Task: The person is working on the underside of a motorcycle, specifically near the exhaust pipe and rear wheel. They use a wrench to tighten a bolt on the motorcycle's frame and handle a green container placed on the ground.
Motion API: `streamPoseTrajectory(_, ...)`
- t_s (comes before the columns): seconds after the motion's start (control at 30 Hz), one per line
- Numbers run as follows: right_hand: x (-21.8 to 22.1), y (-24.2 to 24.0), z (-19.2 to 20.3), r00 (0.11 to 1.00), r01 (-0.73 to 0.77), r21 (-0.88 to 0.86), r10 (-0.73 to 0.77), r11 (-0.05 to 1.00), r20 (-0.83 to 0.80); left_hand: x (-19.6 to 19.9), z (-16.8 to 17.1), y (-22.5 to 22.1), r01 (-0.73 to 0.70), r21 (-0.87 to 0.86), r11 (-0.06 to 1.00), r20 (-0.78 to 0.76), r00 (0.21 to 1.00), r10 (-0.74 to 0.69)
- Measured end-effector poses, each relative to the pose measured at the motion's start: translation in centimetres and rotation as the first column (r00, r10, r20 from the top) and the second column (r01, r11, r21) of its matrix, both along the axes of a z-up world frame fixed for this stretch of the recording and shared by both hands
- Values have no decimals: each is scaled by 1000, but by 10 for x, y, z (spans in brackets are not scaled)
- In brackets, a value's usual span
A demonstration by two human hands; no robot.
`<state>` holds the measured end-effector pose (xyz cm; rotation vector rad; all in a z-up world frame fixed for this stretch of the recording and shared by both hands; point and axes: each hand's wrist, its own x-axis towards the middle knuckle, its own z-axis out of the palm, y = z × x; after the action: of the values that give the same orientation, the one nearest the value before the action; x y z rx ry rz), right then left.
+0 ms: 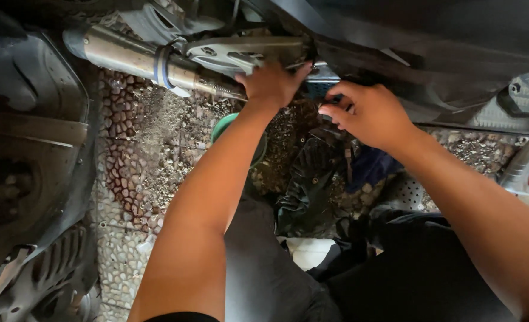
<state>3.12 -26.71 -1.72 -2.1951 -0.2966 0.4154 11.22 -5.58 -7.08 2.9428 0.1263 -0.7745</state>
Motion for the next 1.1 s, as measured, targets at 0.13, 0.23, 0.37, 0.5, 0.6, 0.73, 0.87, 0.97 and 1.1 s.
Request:
streamPoseTrajectory(0.13,1,1,0,1000,-6,-4,6,1000,-21,-3,-20,-6,-27,-102,994,-110,994,15)
streamPoseTrajectory(0.23,2,2,1,999,-6,9,7,1000,-35,2,-39,-4,-1,-195,981,-29,1000,-5)
streamPoseTrajectory(0.37,2,1,4,999,-5,42,7,999,-34,8,-65,3,58,-227,972,-63,995,-74)
streamPoseTrajectory(0.5,1,2,0,999,21,67,-18,998,-52,-3,-33,8,111,-304,946,-100,984,-147)
streamPoseTrajectory(0.6,1,2,2,997,25,55,-21,998,-71,-6,-33,15,169,-319,933,11,985,-174)
streamPoseTrajectory(0.73,1,3,8,996,30,35,-27,999,-88,-6,-37,34,382,-222,897,227,915,-334)
streamPoseTrajectory(0.87,1,3,6,996,28,33,-24,999,-91,-16,-17,33,462,-230,857,327,866,-379)
streamPoseTrajectory(0.97,2,3,4,996,24,40,-20,999,-92,-14,-25,35,497,-295,816,430,832,-351)
streamPoseTrajectory(1.1,2,0,5,997,9,69,-4,998,-78,-12,-8,33,489,-231,841,329,853,-406)
